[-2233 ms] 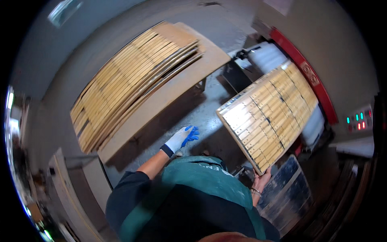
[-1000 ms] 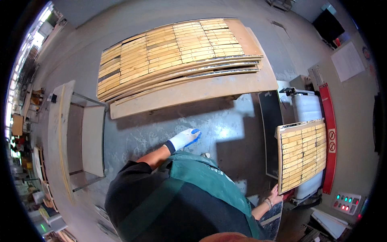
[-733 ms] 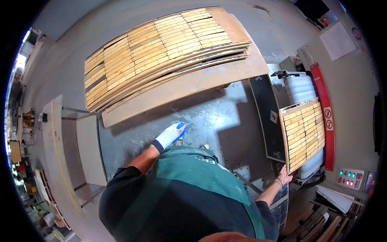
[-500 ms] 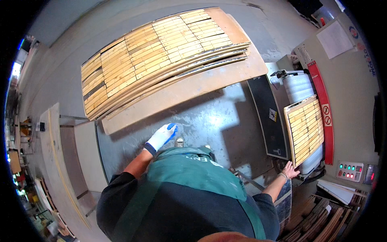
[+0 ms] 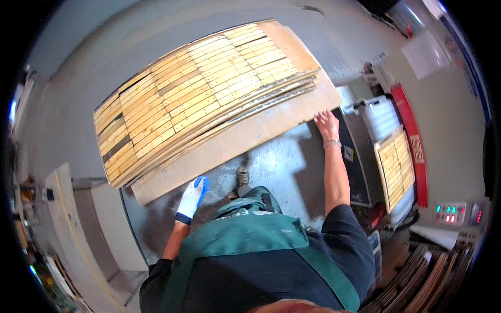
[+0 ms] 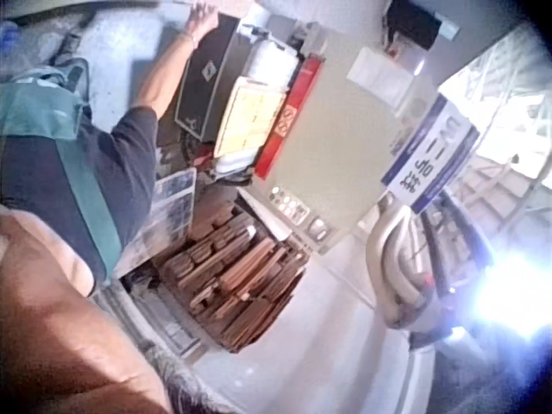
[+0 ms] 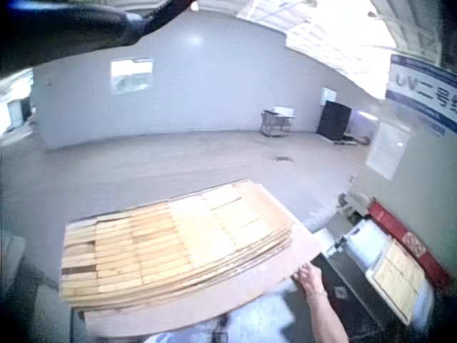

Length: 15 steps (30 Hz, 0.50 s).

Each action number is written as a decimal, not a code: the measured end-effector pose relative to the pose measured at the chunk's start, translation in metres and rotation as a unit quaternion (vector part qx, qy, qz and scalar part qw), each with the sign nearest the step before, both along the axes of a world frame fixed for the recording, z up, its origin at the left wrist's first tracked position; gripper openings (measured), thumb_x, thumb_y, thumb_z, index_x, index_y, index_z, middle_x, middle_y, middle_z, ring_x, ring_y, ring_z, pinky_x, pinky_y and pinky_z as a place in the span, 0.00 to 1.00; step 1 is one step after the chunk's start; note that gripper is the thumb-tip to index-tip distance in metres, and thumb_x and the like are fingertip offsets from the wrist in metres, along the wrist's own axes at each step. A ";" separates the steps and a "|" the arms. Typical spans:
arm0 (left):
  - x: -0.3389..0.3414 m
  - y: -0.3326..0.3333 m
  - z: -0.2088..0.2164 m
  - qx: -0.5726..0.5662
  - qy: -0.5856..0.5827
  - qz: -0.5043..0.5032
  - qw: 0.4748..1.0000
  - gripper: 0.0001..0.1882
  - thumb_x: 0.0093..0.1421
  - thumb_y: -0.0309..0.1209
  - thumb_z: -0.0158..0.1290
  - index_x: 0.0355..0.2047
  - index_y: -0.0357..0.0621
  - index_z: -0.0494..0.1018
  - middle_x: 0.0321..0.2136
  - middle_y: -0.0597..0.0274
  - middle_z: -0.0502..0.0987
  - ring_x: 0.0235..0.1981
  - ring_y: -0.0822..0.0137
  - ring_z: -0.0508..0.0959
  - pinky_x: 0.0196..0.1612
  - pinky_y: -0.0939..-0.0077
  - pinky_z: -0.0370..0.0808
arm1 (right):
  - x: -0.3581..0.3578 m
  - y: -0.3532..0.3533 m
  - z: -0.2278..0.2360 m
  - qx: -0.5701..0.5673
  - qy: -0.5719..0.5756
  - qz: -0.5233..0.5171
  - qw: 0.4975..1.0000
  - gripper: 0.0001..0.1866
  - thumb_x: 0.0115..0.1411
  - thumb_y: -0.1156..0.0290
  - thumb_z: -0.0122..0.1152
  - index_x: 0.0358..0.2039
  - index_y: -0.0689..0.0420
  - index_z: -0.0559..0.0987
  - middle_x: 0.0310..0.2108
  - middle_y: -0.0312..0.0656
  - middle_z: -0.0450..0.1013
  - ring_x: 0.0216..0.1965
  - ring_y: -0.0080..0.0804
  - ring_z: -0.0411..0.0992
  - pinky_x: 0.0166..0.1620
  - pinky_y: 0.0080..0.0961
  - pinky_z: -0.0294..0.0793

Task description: The person repeatedly picks up large wooden panels from a stack, carries them to a conveyor-fed machine, and places them onto the conveyor belt. The person handles the panels one at a time, ensuring they are positioned correctly before the machine processes them. The person wears gloves and an apron while performing this task in a workshop environment.

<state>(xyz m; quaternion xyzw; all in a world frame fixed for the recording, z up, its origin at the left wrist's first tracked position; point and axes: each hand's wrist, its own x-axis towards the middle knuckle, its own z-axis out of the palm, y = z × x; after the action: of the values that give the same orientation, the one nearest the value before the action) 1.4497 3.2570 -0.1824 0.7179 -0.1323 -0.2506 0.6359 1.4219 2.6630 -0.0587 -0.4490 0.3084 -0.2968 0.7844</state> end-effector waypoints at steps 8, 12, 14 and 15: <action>-0.032 0.091 -0.001 0.019 0.146 0.282 0.948 0.20 0.66 0.44 0.46 0.45 0.39 0.73 0.33 0.64 0.78 0.32 0.77 0.75 0.35 0.81 0.72 | 0.199 -0.011 0.021 -0.141 0.058 0.029 0.988 0.27 0.60 0.48 0.57 0.41 0.64 0.79 0.34 0.44 0.76 0.32 0.37 0.74 0.34 0.39 0.76; -0.040 0.142 0.044 0.282 0.049 0.488 0.824 0.30 0.64 0.53 0.44 0.46 0.35 0.73 0.39 0.47 0.78 0.38 0.59 0.78 0.44 0.67 0.73 | 0.233 -0.043 0.015 -0.383 0.296 -0.041 0.874 0.23 0.58 0.59 0.53 0.33 0.71 0.80 0.33 0.57 0.77 0.32 0.44 0.76 0.34 0.43 0.75; -0.034 0.178 0.036 0.406 -0.032 0.477 0.779 0.25 0.63 0.48 0.43 0.48 0.38 0.70 0.40 0.45 0.76 0.40 0.54 0.77 0.44 0.65 0.73 | 0.223 -0.083 0.010 -0.709 0.355 -0.043 0.608 0.18 0.54 0.63 0.52 0.29 0.68 0.81 0.29 0.60 0.76 0.27 0.52 0.76 0.33 0.44 0.75; -0.034 0.200 0.033 0.483 -0.055 0.461 0.743 0.21 0.63 0.41 0.44 0.51 0.41 0.68 0.41 0.46 0.75 0.41 0.54 0.76 0.43 0.64 0.73 | 0.221 -0.086 0.008 -0.765 0.360 -0.020 0.533 0.17 0.54 0.63 0.52 0.29 0.65 0.82 0.26 0.58 0.76 0.26 0.53 0.76 0.32 0.44 0.75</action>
<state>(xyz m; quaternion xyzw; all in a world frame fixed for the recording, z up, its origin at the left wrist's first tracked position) 1.4152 3.4567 -0.1498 0.9147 0.3188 0.0829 0.2341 1.6432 2.5774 -0.0511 -0.9403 0.2288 -0.2485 -0.0426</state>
